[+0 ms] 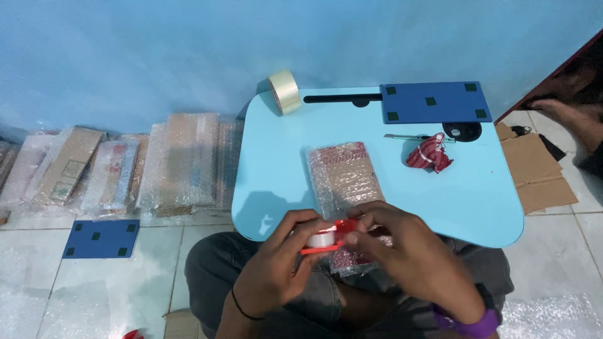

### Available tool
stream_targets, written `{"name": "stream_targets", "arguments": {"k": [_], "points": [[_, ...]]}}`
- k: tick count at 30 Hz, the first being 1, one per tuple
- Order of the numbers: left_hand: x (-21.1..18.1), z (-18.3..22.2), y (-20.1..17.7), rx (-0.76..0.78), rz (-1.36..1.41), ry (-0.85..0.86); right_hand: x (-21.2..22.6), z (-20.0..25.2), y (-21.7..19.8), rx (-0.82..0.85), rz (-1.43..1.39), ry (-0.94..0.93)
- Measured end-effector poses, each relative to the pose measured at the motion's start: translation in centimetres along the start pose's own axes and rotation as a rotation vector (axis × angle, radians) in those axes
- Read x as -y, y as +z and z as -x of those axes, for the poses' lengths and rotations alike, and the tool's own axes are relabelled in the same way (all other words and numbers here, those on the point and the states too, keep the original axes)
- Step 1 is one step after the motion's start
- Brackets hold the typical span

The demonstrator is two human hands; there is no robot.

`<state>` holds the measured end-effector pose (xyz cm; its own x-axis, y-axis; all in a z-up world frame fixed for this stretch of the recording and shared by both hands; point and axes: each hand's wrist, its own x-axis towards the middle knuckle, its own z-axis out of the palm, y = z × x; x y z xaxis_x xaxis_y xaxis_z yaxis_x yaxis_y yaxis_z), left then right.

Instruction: Wrapping small items in bubble wrap and securing them with adhesive tape using a dispenser.

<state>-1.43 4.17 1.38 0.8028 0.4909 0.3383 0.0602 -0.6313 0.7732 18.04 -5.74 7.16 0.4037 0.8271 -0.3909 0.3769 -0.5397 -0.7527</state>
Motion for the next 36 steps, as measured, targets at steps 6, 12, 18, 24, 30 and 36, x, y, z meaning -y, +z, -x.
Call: {"name": "stream_targets", "arguments": {"k": [6, 12, 18, 24, 30, 36], "points": [[1.2, 1.1, -0.6, 0.053, 0.071, -0.194, -2.2, -0.3, -1.5, 0.087, -0.187, 0.035], [0.5, 1.6, -0.7, -0.003, 0.195, -0.154, -4.4, -0.7, -0.6, 0.168, -0.424, -0.092], [1.1, 2.6, -0.3, -0.039, 0.266, -0.033, -5.0, -0.5, 0.2, 0.103, -0.441, -0.071], [1.0, 2.8, -0.1, -0.061, 0.268, -0.079, -4.9, -0.6, 1.3, 0.08, -0.583, -0.098], [1.3, 2.7, -0.2, -0.018, 0.209, -0.184, -8.5, -2.1, 3.0, 0.18, -0.758, -0.177], [1.9, 4.3, 0.3, -0.009, 0.302, -0.238, -11.0, -1.6, 4.9, 0.237, -0.893, -0.137]]}}
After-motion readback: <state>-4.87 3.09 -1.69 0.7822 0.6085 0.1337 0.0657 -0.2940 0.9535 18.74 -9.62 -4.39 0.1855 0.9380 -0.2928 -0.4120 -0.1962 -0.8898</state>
